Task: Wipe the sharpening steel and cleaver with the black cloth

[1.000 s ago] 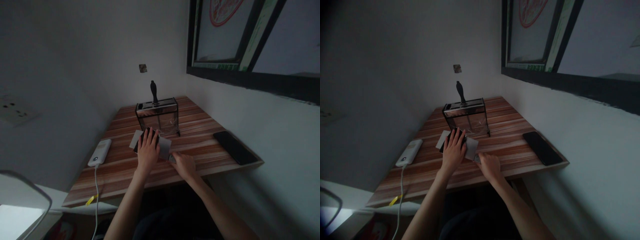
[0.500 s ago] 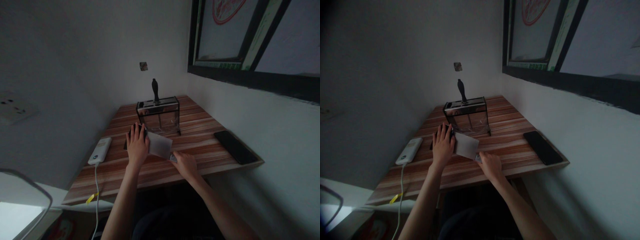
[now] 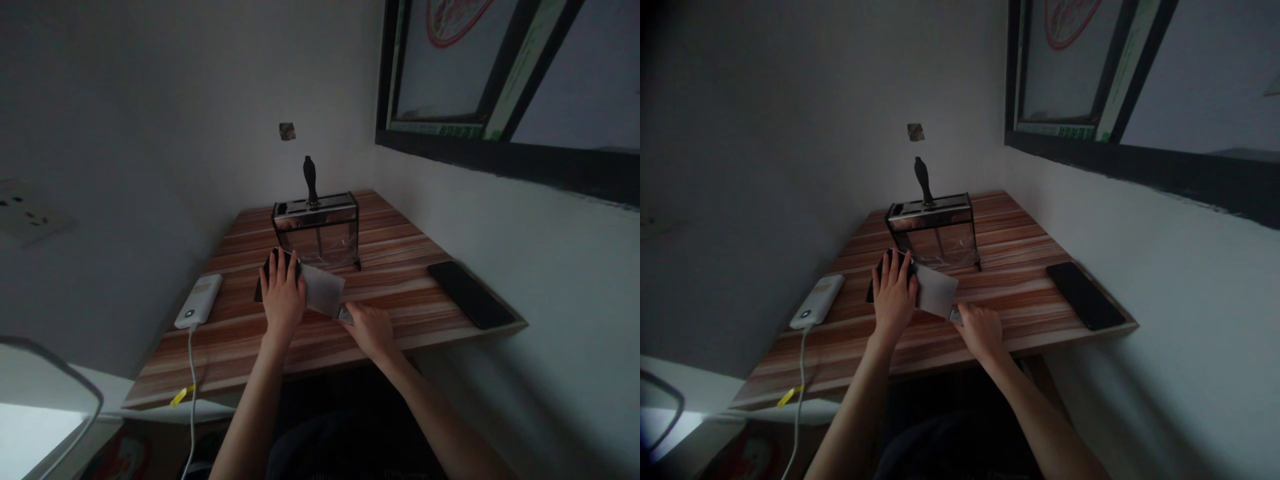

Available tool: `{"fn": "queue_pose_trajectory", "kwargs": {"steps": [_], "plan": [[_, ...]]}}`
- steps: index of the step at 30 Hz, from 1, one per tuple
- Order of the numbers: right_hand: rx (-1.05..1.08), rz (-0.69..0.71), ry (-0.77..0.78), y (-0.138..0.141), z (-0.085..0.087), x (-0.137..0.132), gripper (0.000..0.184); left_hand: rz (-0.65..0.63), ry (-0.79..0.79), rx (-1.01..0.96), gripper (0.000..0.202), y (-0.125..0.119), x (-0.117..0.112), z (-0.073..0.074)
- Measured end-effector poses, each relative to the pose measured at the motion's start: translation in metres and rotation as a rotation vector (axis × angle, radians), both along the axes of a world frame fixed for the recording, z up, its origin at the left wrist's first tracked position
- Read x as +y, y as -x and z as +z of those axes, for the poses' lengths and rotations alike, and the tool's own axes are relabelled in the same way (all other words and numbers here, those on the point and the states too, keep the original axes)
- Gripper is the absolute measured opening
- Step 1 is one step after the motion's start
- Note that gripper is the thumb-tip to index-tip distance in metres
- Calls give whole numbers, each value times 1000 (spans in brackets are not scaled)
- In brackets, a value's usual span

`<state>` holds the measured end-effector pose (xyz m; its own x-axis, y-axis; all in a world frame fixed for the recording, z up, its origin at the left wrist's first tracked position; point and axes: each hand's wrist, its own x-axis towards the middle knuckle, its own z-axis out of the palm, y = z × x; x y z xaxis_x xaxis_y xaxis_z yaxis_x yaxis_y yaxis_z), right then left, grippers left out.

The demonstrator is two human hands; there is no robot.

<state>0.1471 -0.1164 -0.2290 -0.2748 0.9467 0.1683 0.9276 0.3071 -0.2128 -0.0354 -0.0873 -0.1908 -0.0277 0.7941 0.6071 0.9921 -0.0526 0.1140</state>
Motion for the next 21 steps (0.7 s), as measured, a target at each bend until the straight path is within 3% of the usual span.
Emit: {"fn": "queue_pose_trajectory", "kwargs": {"steps": [10,16,21], "plan": [[15,-3,-5,0,-1,0,22,-42,-95,-219,51,4,7,-6],[34,-8,-17,0,-1,0,23,-120,-182,-393,50,8,4,0],[21,-17,-3,0,0,0,24,-121,-123,-228,48,8,3,1]]}}
